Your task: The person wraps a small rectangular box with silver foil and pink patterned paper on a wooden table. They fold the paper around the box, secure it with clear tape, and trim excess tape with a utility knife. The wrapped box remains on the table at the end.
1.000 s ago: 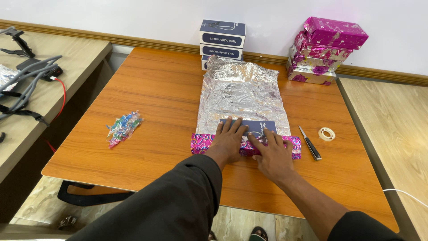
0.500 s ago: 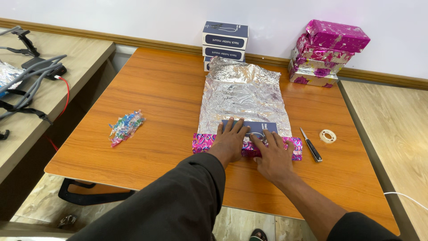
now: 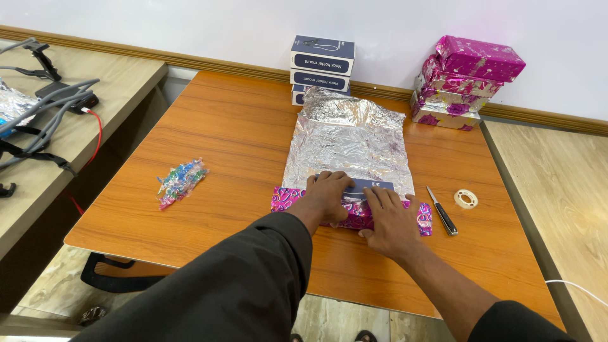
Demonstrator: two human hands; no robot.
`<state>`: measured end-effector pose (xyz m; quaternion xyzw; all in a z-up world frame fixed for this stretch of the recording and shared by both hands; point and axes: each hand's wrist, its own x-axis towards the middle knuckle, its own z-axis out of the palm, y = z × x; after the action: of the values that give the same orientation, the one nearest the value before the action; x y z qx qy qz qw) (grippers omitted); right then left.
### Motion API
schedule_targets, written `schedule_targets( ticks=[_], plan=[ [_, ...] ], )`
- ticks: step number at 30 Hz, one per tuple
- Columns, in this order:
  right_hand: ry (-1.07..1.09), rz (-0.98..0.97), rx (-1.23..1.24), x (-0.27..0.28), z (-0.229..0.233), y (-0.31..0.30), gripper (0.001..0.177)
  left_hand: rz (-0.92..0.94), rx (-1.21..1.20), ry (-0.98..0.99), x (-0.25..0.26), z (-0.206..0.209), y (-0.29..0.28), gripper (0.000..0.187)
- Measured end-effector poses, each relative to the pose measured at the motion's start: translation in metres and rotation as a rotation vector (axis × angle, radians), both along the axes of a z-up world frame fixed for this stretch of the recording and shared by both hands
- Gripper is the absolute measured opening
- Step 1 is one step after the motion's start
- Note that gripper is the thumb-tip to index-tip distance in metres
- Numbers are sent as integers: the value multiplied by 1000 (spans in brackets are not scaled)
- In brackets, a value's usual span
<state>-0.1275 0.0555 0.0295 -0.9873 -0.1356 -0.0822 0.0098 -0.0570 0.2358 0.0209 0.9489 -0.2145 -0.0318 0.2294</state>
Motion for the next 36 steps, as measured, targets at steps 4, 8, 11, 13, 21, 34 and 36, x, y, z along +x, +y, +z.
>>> schedule_targets(
  ticks=[4,8,11,13,21,34,36],
  plan=[
    [-71,29,17,6,6,2,95,18,76,153,4,31,1,89],
    [-109,16,110,14,8,3,86,66,140,419,10,60,-1,80],
    [-86,-23,104,21,11,8,82,14,195,260,6,64,-16,67],
    [-20,-14,49,31,17,7,81,-1,122,-41,-8,56,-23,70],
    [291,-138,46,57,43,11,66,-78,-78,-349,-20,36,-2,39],
    [244,-86,53,82,29,0,72,-31,34,-270,1,25,-7,38],
    [189,-82,22,81,24,-6,77,-45,55,-240,2,27,-6,41]
  ],
)
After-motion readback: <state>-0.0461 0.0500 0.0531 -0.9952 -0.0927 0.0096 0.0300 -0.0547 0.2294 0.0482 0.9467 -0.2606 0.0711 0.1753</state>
